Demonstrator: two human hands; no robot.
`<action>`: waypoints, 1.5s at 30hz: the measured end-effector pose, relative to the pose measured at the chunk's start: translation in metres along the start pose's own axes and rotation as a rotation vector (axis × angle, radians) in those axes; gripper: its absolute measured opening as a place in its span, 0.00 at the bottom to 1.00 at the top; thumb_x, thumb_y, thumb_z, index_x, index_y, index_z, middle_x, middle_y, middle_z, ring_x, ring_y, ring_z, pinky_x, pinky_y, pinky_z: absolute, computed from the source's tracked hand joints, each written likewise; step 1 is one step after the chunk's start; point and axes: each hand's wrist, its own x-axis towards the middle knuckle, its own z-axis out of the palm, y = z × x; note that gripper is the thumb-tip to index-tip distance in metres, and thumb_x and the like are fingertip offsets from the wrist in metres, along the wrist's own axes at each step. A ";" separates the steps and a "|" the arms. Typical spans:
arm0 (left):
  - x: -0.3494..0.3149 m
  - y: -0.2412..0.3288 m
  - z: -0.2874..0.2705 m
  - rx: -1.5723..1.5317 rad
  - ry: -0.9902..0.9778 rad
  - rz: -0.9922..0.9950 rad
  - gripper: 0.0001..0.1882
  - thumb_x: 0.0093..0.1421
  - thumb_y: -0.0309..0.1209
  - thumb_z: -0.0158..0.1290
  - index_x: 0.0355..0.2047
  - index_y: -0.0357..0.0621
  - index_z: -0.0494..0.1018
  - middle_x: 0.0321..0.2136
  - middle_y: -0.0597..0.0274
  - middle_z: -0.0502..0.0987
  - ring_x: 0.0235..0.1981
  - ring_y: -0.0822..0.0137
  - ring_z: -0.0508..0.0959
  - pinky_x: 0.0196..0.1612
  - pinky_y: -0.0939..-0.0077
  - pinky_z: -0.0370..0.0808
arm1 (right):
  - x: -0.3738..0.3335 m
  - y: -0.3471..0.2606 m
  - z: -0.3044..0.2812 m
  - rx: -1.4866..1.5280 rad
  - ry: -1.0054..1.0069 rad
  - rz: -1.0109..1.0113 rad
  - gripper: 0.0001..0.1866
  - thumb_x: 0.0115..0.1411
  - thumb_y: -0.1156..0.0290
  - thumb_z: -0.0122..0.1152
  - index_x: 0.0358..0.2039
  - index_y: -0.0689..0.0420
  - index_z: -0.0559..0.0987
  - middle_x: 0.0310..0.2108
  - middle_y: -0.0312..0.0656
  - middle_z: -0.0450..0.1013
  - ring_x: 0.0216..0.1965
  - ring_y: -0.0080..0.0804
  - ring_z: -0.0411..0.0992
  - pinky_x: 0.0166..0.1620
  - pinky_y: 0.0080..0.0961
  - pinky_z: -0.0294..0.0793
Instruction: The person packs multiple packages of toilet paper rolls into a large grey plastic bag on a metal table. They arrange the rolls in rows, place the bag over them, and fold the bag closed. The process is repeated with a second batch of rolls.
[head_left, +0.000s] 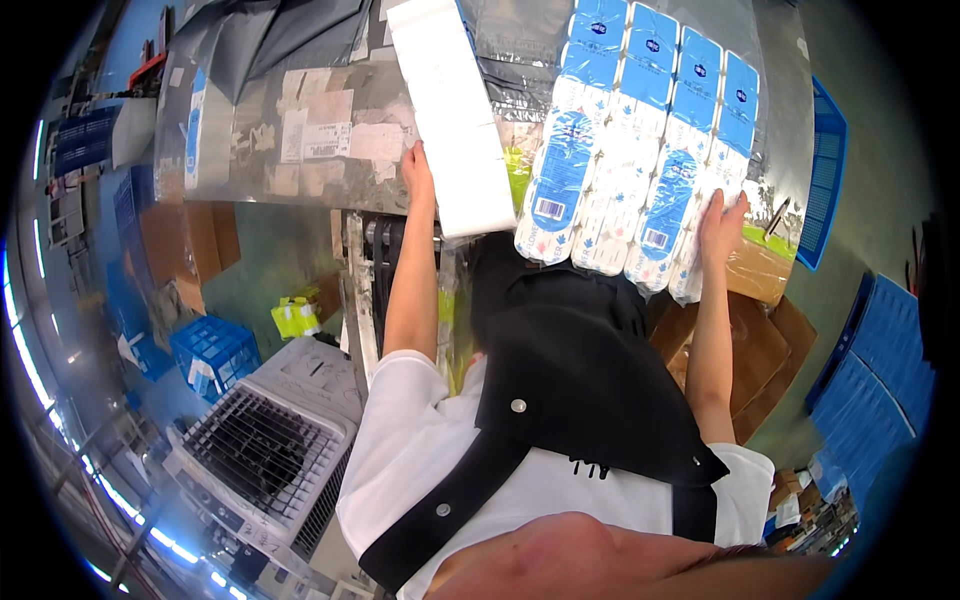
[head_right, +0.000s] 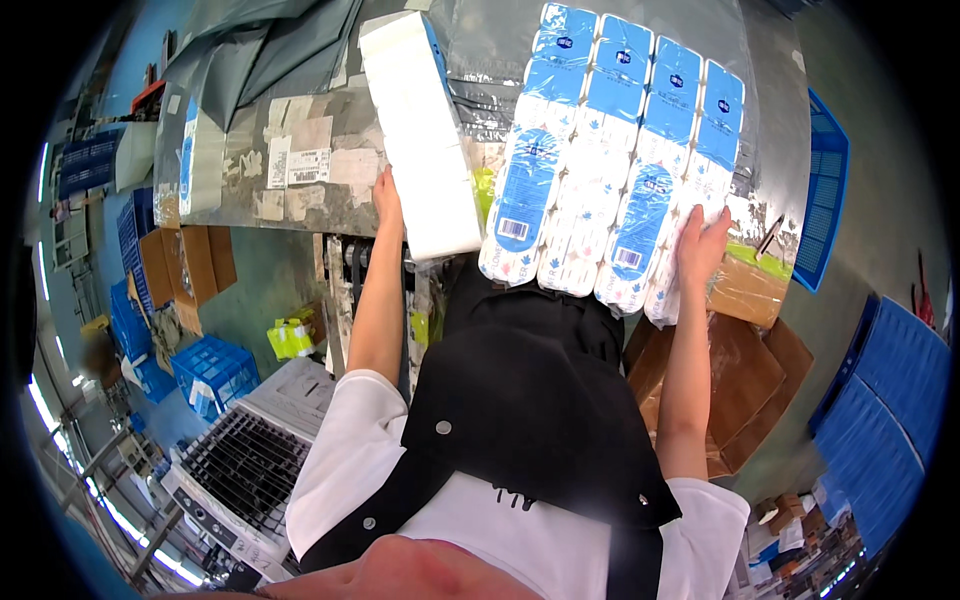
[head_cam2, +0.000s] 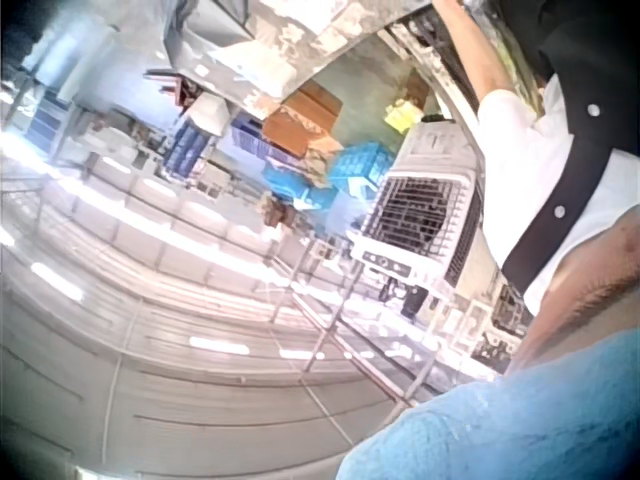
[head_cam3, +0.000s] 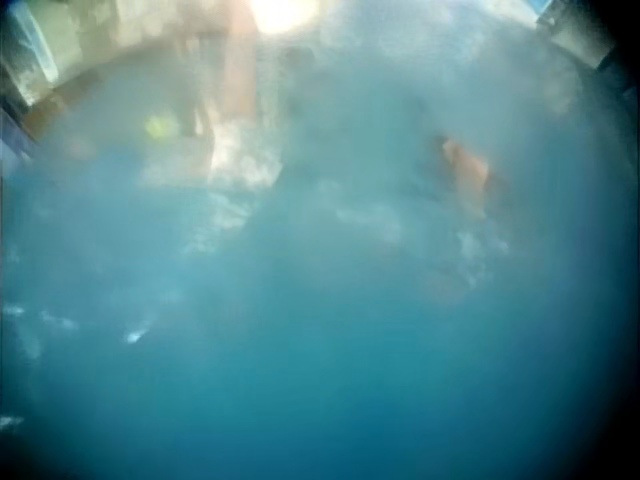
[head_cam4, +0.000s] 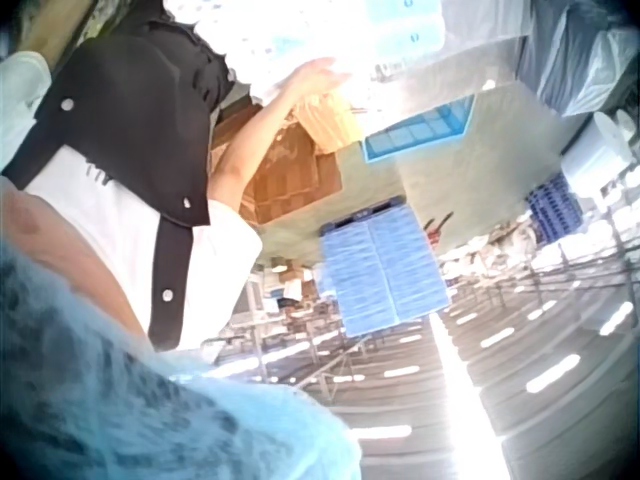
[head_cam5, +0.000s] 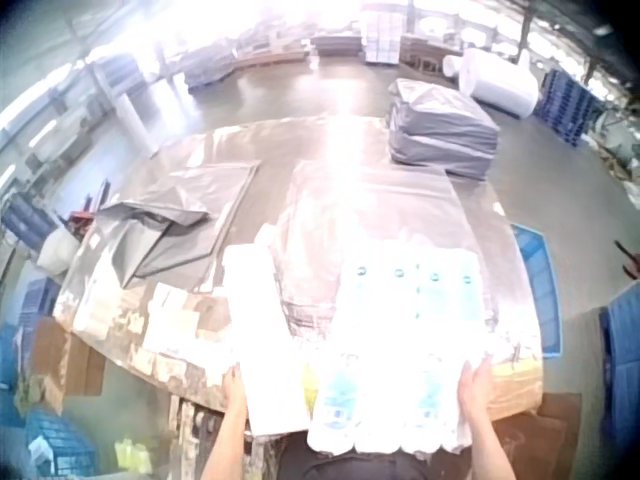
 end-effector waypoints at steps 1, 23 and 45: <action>-0.004 0.010 0.003 -0.076 0.009 -0.067 0.25 0.62 0.43 0.40 0.48 0.31 0.66 0.40 0.51 0.74 0.40 0.60 0.74 0.44 0.71 0.68 | -0.001 -0.005 -0.001 -0.002 -0.004 0.008 0.33 0.58 0.54 0.49 0.55 0.67 0.58 0.47 0.62 0.65 0.48 0.55 0.64 0.51 0.38 0.61; -0.054 0.068 -0.034 -0.426 -0.455 0.036 0.49 0.42 0.22 0.59 0.62 0.44 0.43 0.53 0.48 0.62 0.52 0.56 0.66 0.49 0.66 0.70 | -0.001 0.005 -0.002 0.122 -0.040 0.037 0.34 0.58 0.53 0.48 0.56 0.67 0.57 0.50 0.62 0.63 0.52 0.53 0.62 0.53 0.37 0.59; -0.091 0.113 0.001 -0.146 -0.396 0.317 0.52 0.39 0.24 0.63 0.62 0.43 0.45 0.50 0.53 0.62 0.50 0.60 0.66 0.51 0.68 0.66 | 0.001 -0.001 -0.009 0.154 -0.045 0.025 0.33 0.58 0.55 0.49 0.55 0.68 0.57 0.51 0.60 0.62 0.52 0.52 0.62 0.53 0.35 0.60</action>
